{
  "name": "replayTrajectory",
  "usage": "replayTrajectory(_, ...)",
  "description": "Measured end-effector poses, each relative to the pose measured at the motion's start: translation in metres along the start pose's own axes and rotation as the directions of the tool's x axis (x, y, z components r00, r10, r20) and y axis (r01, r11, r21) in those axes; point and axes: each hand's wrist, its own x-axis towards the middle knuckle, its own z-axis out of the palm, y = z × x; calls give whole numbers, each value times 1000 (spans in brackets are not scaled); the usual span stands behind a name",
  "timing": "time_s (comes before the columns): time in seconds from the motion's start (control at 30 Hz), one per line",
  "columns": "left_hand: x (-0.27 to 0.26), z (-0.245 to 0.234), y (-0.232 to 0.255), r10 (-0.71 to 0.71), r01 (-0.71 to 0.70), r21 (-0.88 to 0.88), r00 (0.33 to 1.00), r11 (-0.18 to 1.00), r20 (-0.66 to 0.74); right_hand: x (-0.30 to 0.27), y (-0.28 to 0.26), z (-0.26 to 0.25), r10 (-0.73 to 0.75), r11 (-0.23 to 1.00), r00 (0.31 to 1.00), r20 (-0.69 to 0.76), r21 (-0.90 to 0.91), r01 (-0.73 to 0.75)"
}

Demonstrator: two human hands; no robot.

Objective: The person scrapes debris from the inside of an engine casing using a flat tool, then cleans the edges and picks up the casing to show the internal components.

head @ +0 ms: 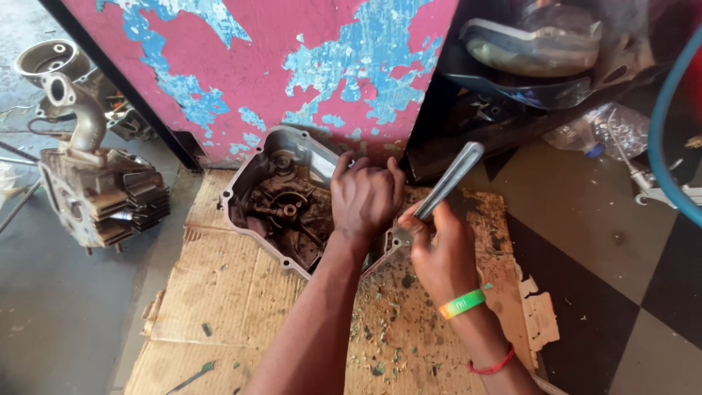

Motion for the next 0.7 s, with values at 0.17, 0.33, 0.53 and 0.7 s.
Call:
replayTrajectory(0.17, -4, 4, -1, 23, -23, -6, 999, 1000, -25, -6, 1, -2, -4, 1000, 1000, 7, -16, 4)
replayTrajectory(0.33, -7, 11, 0, 16, -12, 42, 993, 999, -113, -12, 17, 2, 71, 997, 996, 54, -42, -69)
replayTrajectory(0.53, 3, 12, -11, -54, 55, 34, 998, 998, -25, -57, 26, 15, 26, 999, 999, 42, 31, -27)
replayTrajectory(0.7, -3, 8, -10, 114, -75, 117, 918, 990, -380, -7, 24, -6, 163, 970, 982, -98, 196, -141)
